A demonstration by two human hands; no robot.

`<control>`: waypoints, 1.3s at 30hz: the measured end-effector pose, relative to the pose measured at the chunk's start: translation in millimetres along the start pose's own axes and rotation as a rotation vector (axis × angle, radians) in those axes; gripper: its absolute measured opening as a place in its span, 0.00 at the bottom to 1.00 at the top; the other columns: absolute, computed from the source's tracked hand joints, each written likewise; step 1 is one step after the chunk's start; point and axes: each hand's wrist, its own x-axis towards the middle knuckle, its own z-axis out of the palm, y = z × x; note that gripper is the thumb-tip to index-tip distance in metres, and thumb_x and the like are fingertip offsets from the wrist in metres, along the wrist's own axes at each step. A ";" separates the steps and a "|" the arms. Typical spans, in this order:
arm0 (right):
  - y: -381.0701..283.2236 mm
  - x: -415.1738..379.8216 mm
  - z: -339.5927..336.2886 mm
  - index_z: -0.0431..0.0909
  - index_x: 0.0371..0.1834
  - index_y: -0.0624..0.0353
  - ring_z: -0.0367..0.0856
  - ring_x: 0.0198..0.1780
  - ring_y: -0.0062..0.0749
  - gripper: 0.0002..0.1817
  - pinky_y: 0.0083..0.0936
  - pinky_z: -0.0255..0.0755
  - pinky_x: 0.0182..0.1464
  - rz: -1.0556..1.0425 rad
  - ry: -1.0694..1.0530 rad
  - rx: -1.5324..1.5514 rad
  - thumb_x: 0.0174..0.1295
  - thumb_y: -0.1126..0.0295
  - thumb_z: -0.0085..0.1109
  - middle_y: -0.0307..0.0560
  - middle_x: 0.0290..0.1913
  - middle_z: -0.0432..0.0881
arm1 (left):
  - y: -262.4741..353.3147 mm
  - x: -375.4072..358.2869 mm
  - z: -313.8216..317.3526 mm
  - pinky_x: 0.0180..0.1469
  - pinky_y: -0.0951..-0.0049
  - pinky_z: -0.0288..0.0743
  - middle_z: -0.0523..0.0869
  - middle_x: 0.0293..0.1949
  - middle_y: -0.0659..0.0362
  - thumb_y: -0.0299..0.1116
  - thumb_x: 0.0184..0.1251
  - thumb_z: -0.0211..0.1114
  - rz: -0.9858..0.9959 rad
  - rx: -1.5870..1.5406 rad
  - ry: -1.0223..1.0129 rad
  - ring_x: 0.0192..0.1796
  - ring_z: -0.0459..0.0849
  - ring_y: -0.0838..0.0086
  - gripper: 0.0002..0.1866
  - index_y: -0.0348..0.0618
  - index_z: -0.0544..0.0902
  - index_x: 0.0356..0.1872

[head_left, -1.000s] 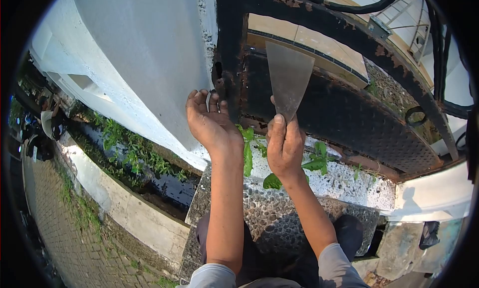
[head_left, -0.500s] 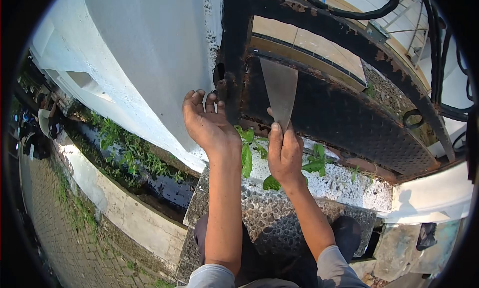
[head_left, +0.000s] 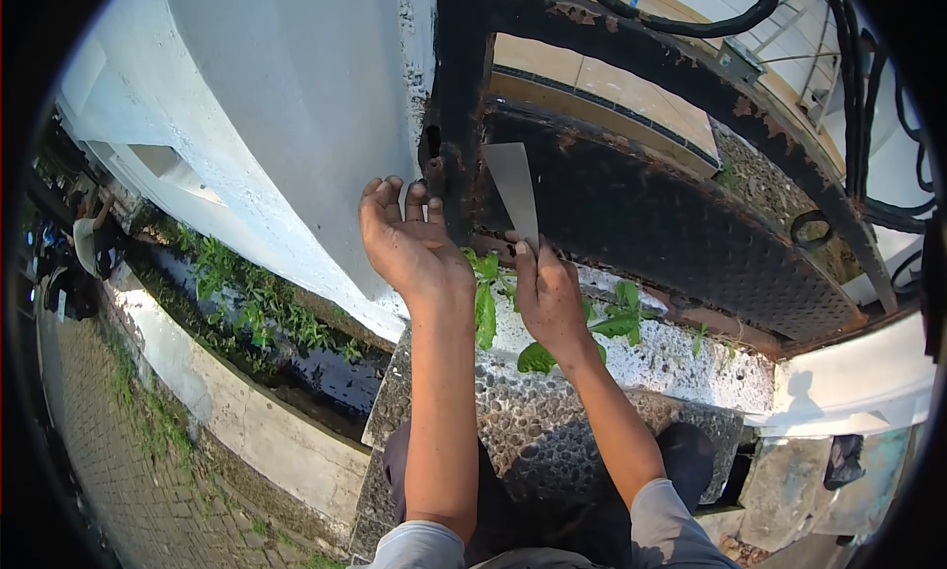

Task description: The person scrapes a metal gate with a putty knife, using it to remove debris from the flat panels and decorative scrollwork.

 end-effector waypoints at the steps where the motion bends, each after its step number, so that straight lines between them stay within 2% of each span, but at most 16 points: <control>1: -8.4 -6.7 -5.5 0.74 0.52 0.69 0.80 0.23 0.40 0.15 0.34 0.71 0.28 0.017 0.015 0.039 0.73 0.69 0.42 0.57 0.26 0.80 | 1.8 -0.2 -0.7 0.50 0.67 0.68 0.73 0.42 0.60 0.37 0.69 0.51 0.013 0.011 0.000 0.44 0.71 0.70 0.11 0.44 0.72 0.46; 3: -22.7 -9.9 -14.4 0.74 0.51 0.70 0.80 0.25 0.47 0.15 0.36 0.72 0.30 0.018 0.065 0.088 0.73 0.69 0.42 0.60 0.27 0.81 | 1.9 -2.8 -4.0 0.50 0.67 0.68 0.73 0.42 0.60 0.37 0.69 0.51 0.012 0.015 0.011 0.44 0.71 0.70 0.11 0.44 0.72 0.46; 10: -9.3 -13.9 -8.6 0.74 0.52 0.69 0.80 0.24 0.47 0.16 0.36 0.71 0.29 0.108 -0.074 0.026 0.73 0.68 0.42 0.57 0.25 0.80 | 1.7 0.0 -1.8 0.50 0.67 0.69 0.73 0.42 0.60 0.35 0.69 0.51 0.016 -0.007 -0.045 0.43 0.71 0.70 0.10 0.44 0.71 0.46; 14: -29.6 -1.9 -14.9 0.75 0.48 0.69 0.80 0.25 0.50 0.15 0.39 0.71 0.31 0.107 0.041 0.087 0.73 0.68 0.43 0.58 0.25 0.80 | -0.1 -5.4 -0.4 0.49 0.67 0.69 0.73 0.42 0.60 0.36 0.69 0.50 -0.009 -0.012 0.014 0.42 0.71 0.70 0.10 0.44 0.71 0.46; 15: -25.3 6.9 -12.7 0.76 0.46 0.69 0.80 0.27 0.54 0.15 0.41 0.72 0.34 0.142 -0.085 0.018 0.73 0.68 0.43 0.61 0.27 0.80 | -2.2 -4.5 -2.0 0.50 0.67 0.69 0.72 0.42 0.60 0.37 0.69 0.50 -0.006 -0.003 -0.009 0.42 0.70 0.70 0.11 0.43 0.71 0.46; 18: -13.3 3.4 -3.8 0.76 0.45 0.69 0.80 0.28 0.56 0.14 0.42 0.72 0.35 -0.034 0.028 0.026 0.73 0.68 0.43 0.61 0.26 0.80 | -0.1 -3.4 -1.6 0.49 0.67 0.69 0.72 0.43 0.59 0.37 0.70 0.49 0.006 0.015 -0.020 0.42 0.70 0.70 0.11 0.43 0.71 0.46; 19: -18.1 -4.0 -11.2 0.75 0.45 0.70 0.81 0.29 0.57 0.15 0.43 0.72 0.34 0.065 -0.040 -0.008 0.73 0.68 0.43 0.61 0.26 0.80 | 0.8 -2.2 -0.2 0.49 0.67 0.69 0.72 0.43 0.59 0.37 0.70 0.49 0.015 0.006 -0.019 0.42 0.70 0.70 0.11 0.43 0.71 0.45; 20: -23.2 -7.5 -11.8 0.75 0.44 0.70 0.80 0.28 0.58 0.15 0.43 0.72 0.32 -0.005 0.053 0.069 0.73 0.67 0.43 0.61 0.25 0.80 | 1.3 -2.7 -0.6 0.49 0.67 0.69 0.72 0.43 0.59 0.38 0.70 0.49 0.018 0.004 -0.010 0.42 0.70 0.70 0.11 0.43 0.71 0.45; 22: -40.1 -3.1 -21.2 0.76 0.45 0.70 0.81 0.27 0.57 0.15 0.42 0.72 0.29 0.123 0.022 0.118 0.73 0.67 0.43 0.62 0.25 0.81 | 0.3 -5.5 -4.9 0.49 0.67 0.68 0.72 0.43 0.59 0.38 0.70 0.49 0.011 0.008 0.000 0.42 0.70 0.70 0.11 0.44 0.72 0.45; 25: -6.3 5.6 1.6 0.76 0.45 0.69 0.82 0.25 0.52 0.14 0.41 0.72 0.27 0.071 -0.053 -0.041 0.73 0.68 0.43 0.60 0.23 0.80 | 1.6 -7.2 -0.7 0.49 0.67 0.68 0.72 0.43 0.60 0.38 0.70 0.49 -0.001 -0.002 -0.030 0.43 0.71 0.70 0.11 0.44 0.72 0.45; 28: -16.8 -10.8 -14.5 0.76 0.44 0.69 0.82 0.25 0.52 0.14 0.41 0.71 0.26 0.109 -0.074 0.012 0.72 0.69 0.43 0.58 0.21 0.79 | 5.5 -3.6 1.0 0.49 0.68 0.68 0.73 0.43 0.60 0.38 0.70 0.50 0.011 -0.013 -0.038 0.43 0.71 0.71 0.10 0.44 0.72 0.45; 29: -23.7 -11.6 -16.9 0.76 0.43 0.69 0.81 0.24 0.53 0.14 0.42 0.70 0.26 0.026 0.021 0.033 0.72 0.68 0.43 0.57 0.19 0.77 | 6.8 -4.5 2.4 0.49 0.68 0.68 0.73 0.42 0.60 0.38 0.70 0.50 0.018 -0.011 -0.031 0.43 0.71 0.71 0.10 0.44 0.72 0.45; 32: -39.8 7.7 -18.0 0.76 0.42 0.69 0.79 0.22 0.53 0.14 0.42 0.68 0.25 0.007 0.084 0.052 0.72 0.68 0.44 0.58 0.18 0.76 | 5.5 -9.4 -1.4 0.49 0.68 0.67 0.73 0.42 0.61 0.37 0.70 0.51 0.006 -0.001 -0.024 0.42 0.71 0.71 0.10 0.45 0.72 0.45; 33: -30.8 13.4 -11.3 0.75 0.42 0.69 0.78 0.22 0.53 0.14 0.41 0.67 0.24 0.099 -0.042 0.028 0.72 0.68 0.44 0.59 0.19 0.75 | 6.1 -10.0 0.8 0.49 0.68 0.67 0.73 0.41 0.61 0.37 0.69 0.51 0.003 -0.008 -0.034 0.42 0.71 0.71 0.10 0.45 0.71 0.45; 36: -12.2 -7.0 -9.6 0.75 0.42 0.69 0.79 0.26 0.56 0.14 0.42 0.69 0.28 0.081 -0.088 -0.071 0.72 0.67 0.44 0.59 0.20 0.76 | 10.0 -7.6 0.3 0.50 0.68 0.67 0.73 0.41 0.61 0.37 0.69 0.52 0.004 -0.021 -0.039 0.42 0.71 0.70 0.09 0.45 0.71 0.45; 39: -32.4 -6.9 -21.7 0.76 0.42 0.69 0.80 0.26 0.56 0.15 0.39 0.71 0.29 0.081 -0.011 0.038 0.73 0.66 0.43 0.56 0.21 0.79 | 10.7 -6.2 -1.1 0.49 0.68 0.67 0.73 0.41 0.61 0.37 0.69 0.51 0.019 -0.003 -0.028 0.42 0.71 0.70 0.09 0.45 0.71 0.44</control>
